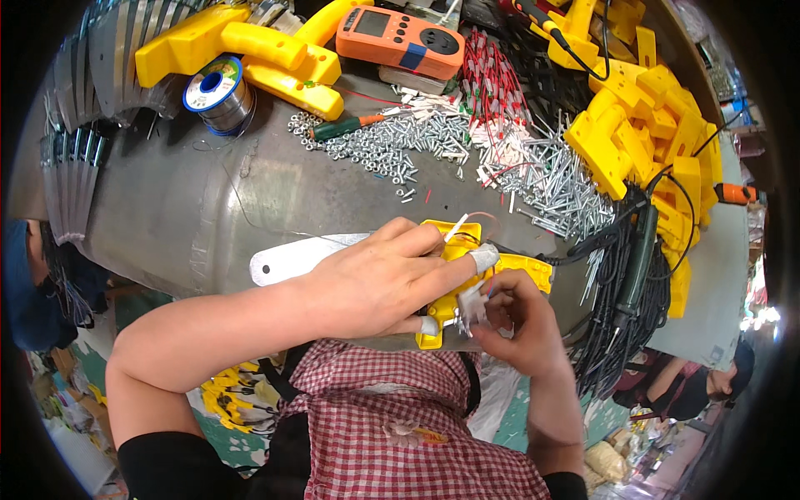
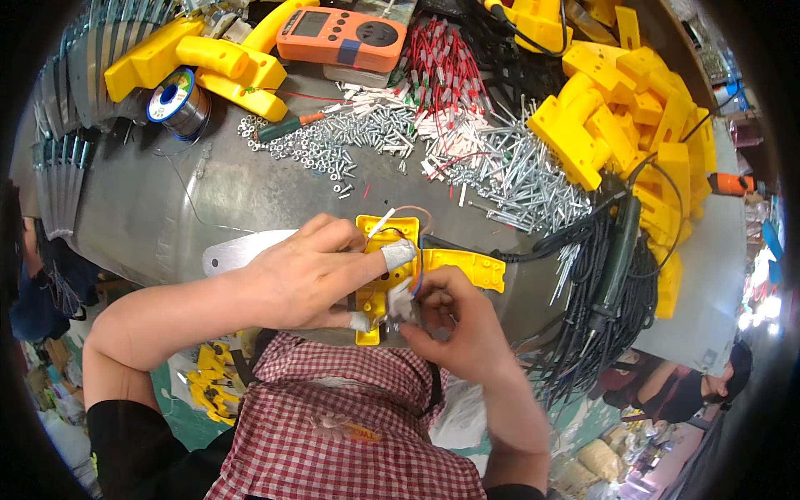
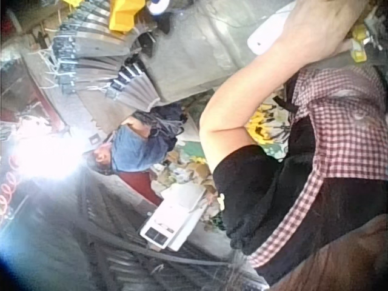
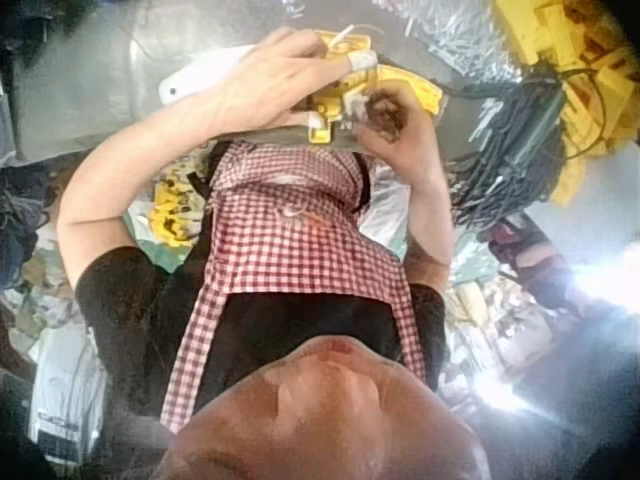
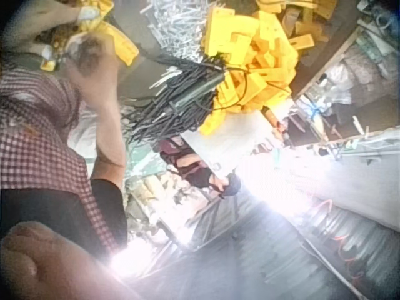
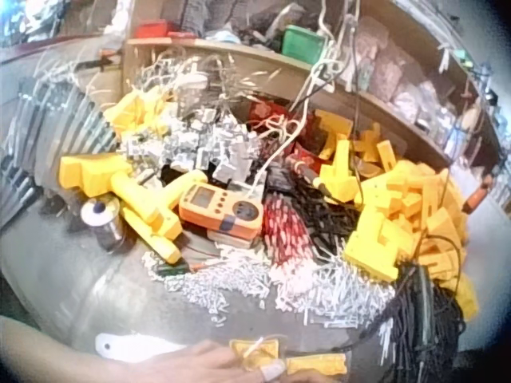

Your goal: Assembling a yellow handheld tool with electrical wiring and a metal plate using soldering and a screwdriver.

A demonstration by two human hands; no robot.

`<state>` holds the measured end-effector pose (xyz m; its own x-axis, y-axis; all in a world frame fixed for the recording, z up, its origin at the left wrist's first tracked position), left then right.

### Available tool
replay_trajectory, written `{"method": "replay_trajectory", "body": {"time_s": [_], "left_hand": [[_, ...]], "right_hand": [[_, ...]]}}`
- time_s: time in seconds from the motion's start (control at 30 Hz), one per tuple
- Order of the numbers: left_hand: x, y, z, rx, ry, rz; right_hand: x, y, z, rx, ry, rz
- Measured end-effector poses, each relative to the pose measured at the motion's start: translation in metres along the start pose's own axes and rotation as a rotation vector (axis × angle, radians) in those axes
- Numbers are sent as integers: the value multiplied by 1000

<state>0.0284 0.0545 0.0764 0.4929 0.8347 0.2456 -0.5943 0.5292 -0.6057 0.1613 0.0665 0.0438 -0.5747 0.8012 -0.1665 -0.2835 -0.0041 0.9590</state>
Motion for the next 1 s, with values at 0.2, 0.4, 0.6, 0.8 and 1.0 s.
{"method": "replay_trajectory", "body": {"time_s": [0.2,0.4,0.6,0.8,1.0], "left_hand": [[-2,0,6,-94,-28,-9],[-2,-3,8,-87,-80,-43],[-1,-5,2,-19,-24,-36],[-1,-4,2,-53,-11,-23],[-4,-14,9,58,-261,154]], "right_hand": [[-8,12,-10,-562,-433,202],[0,14,-7,-386,-152,115],[11,14,-8,-322,-41,169],[13,43,-18,-734,-106,525],[15,35,-13,-555,-35,451]]}}
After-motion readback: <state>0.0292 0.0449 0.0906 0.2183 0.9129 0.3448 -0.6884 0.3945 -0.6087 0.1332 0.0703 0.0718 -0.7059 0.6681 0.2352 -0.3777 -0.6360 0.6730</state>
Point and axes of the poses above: each hand's wrist, its own x-axis towards the middle knuckle, its own z-axis out of the back of the hand, y = z × x, the point moved 9 cm from there along x, towards the middle knuckle, and after that the axes turned 11 degrees about z, right-handed, at the moved point
